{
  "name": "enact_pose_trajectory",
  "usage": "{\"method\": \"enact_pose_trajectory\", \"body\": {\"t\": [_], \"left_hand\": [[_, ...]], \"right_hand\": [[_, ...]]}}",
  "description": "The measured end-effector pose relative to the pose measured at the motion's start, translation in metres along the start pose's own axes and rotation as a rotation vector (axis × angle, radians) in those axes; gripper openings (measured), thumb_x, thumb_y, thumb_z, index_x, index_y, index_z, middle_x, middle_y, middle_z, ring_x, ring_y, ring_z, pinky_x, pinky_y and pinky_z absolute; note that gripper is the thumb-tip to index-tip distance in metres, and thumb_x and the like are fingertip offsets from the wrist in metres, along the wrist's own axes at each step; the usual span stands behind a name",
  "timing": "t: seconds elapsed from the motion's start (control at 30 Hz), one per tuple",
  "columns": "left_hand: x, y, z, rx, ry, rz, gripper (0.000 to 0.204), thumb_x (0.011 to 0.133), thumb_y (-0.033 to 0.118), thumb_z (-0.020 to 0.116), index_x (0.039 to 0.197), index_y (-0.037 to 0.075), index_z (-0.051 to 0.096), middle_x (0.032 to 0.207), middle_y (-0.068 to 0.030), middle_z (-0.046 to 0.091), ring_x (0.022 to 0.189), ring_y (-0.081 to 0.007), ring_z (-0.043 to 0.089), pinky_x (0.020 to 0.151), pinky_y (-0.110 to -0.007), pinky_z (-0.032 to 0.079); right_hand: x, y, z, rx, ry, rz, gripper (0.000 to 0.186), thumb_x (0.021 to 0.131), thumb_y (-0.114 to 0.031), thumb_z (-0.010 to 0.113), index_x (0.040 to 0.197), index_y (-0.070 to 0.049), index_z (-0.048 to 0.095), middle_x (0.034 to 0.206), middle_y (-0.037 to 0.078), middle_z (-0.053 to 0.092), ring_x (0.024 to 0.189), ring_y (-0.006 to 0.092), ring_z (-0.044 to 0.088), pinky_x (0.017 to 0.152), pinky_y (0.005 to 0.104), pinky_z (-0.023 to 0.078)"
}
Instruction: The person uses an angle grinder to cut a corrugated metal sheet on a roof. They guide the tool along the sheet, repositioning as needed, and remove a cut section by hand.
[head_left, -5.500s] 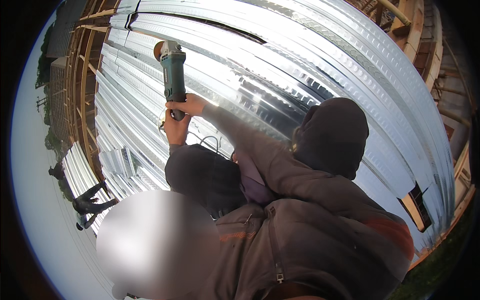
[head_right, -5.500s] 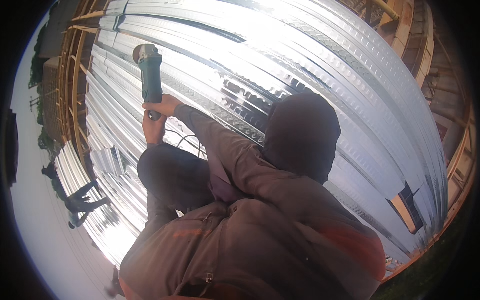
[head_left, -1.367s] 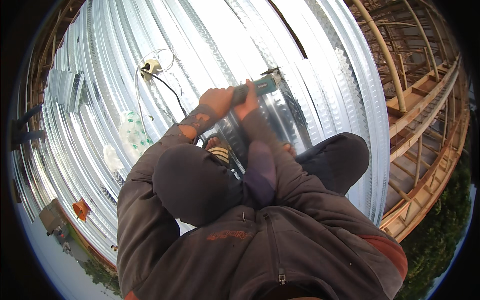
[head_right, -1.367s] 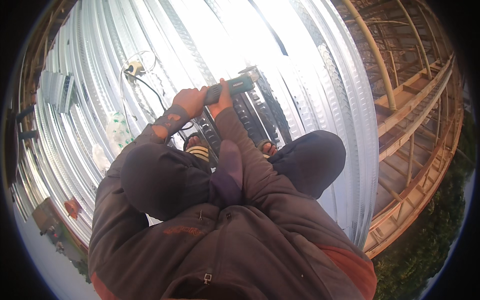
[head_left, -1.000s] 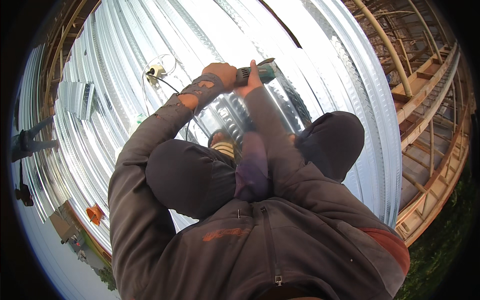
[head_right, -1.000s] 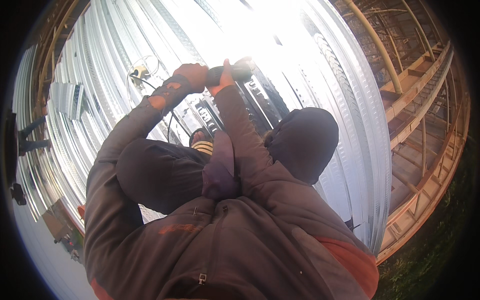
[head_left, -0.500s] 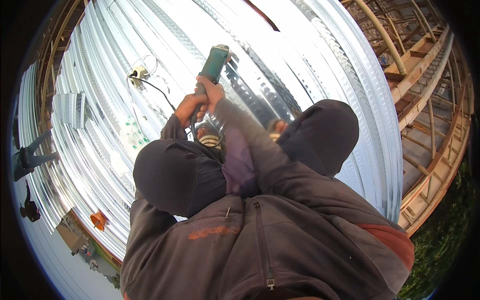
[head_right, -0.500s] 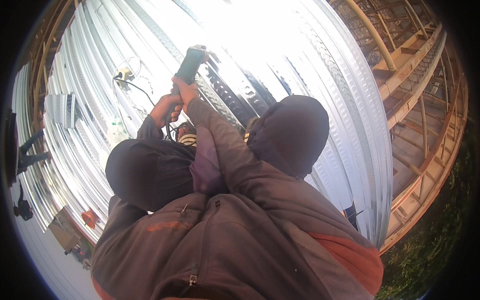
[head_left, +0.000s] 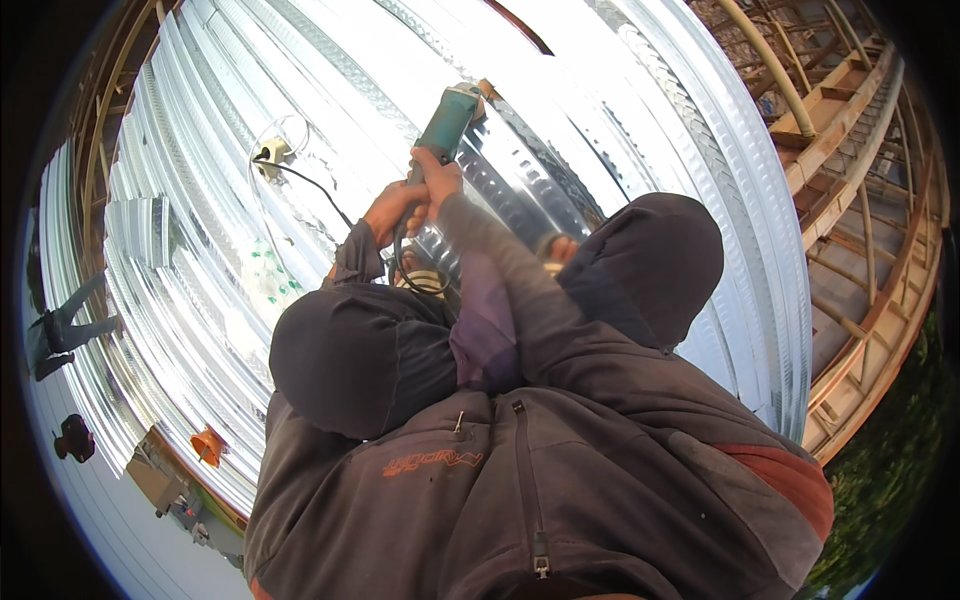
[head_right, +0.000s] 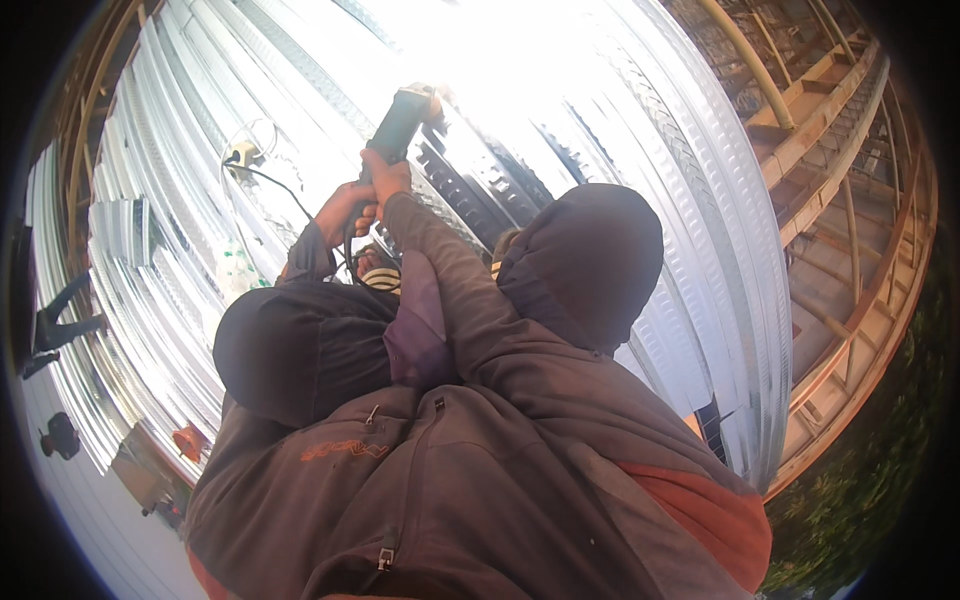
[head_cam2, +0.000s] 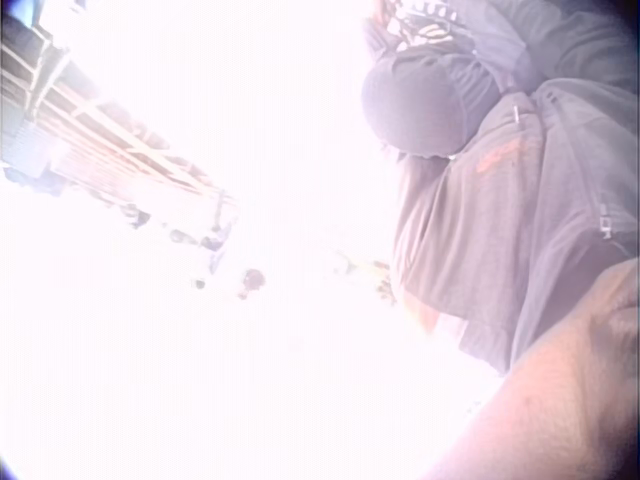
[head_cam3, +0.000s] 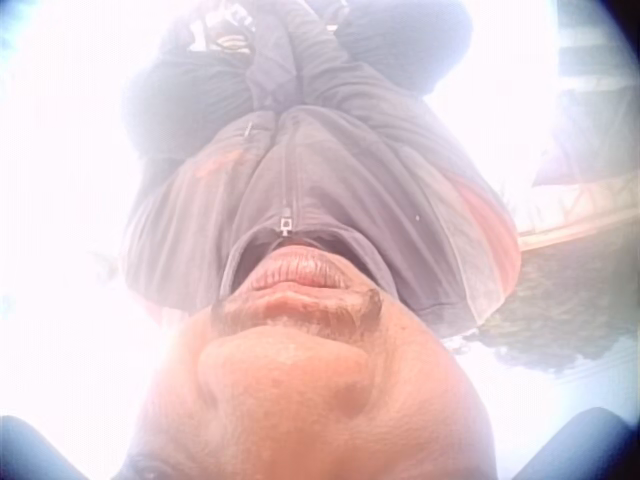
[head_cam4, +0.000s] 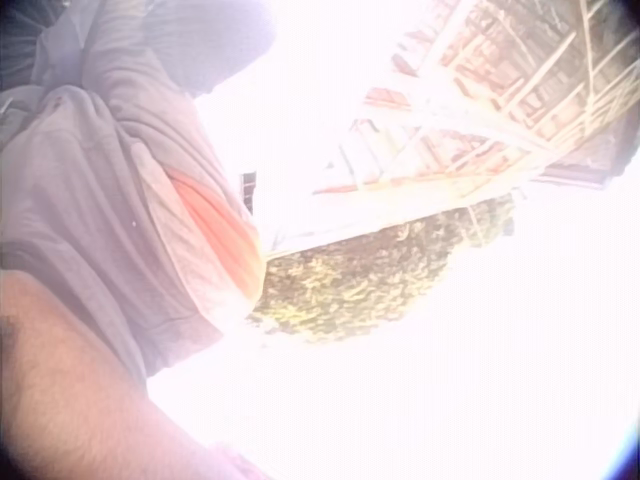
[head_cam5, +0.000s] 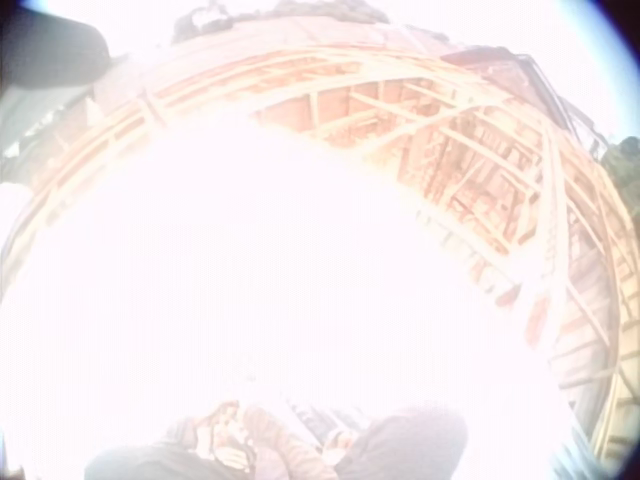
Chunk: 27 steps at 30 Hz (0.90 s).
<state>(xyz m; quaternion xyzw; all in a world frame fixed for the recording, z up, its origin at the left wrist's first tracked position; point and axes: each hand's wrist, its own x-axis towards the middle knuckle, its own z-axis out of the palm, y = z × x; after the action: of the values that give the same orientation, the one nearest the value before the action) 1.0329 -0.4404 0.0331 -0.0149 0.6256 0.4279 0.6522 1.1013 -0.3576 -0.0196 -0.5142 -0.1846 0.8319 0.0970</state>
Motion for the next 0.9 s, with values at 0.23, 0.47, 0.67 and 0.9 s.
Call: {"method": "enact_pose_trajectory", "body": {"t": [0.23, 0.47, 0.67, 0.9], "left_hand": [[0.01, -0.002, -0.001, 0.018, 0.009, -0.019, 0.015, 0.08, 0.015, 0.059, 0.075, 0.004, 0.051, 0.059, -0.0025, 0.05, 0.04, -0.0108, 0.045, 0.034, -0.026, 0.036], [0.007, 0.0, 0.0, 0.03, -0.004, -0.013, 0.017, 0.083, 0.019, 0.061, 0.08, 0.004, 0.054, 0.06, -0.0005, 0.05, 0.04, -0.0088, 0.044, 0.036, -0.024, 0.036], [0.004, 0.003, 0.0, 0.005, 0.002, -0.023, 0.016, 0.082, 0.017, 0.061, 0.08, 0.004, 0.052, 0.06, -0.0014, 0.05, 0.041, -0.0095, 0.045, 0.035, -0.025, 0.036], [0.006, 0.002, -0.002, 0.025, 0.019, -0.018, 0.016, 0.082, 0.018, 0.06, 0.079, 0.005, 0.051, 0.061, -0.0018, 0.051, 0.041, -0.0097, 0.046, 0.035, -0.025, 0.036]], "right_hand": [[0.004, -0.001, -0.002, 0.024, 0.026, 0.021, 0.04, 0.078, -0.028, 0.078, 0.095, 0.004, 0.061, 0.083, 0.014, 0.063, 0.062, 0.0232, 0.064, 0.053, 0.0363, 0.053], [0.006, -0.001, -0.003, 0.014, -0.002, 0.005, 0.04, 0.078, -0.028, 0.079, 0.095, 0.005, 0.062, 0.083, 0.014, 0.064, 0.062, 0.0232, 0.063, 0.054, 0.0362, 0.053], [0.011, 0.003, -0.001, 0.014, 0.001, 0.005, 0.04, 0.078, -0.029, 0.078, 0.095, 0.004, 0.063, 0.082, 0.013, 0.063, 0.061, 0.0232, 0.063, 0.053, 0.0365, 0.053], [0.009, 0.001, -0.002, -0.012, -0.016, 0.035, 0.039, 0.078, -0.031, 0.078, 0.093, 0.002, 0.064, 0.08, 0.012, 0.063, 0.058, 0.023, 0.062, 0.045, 0.0388, 0.048]]}}
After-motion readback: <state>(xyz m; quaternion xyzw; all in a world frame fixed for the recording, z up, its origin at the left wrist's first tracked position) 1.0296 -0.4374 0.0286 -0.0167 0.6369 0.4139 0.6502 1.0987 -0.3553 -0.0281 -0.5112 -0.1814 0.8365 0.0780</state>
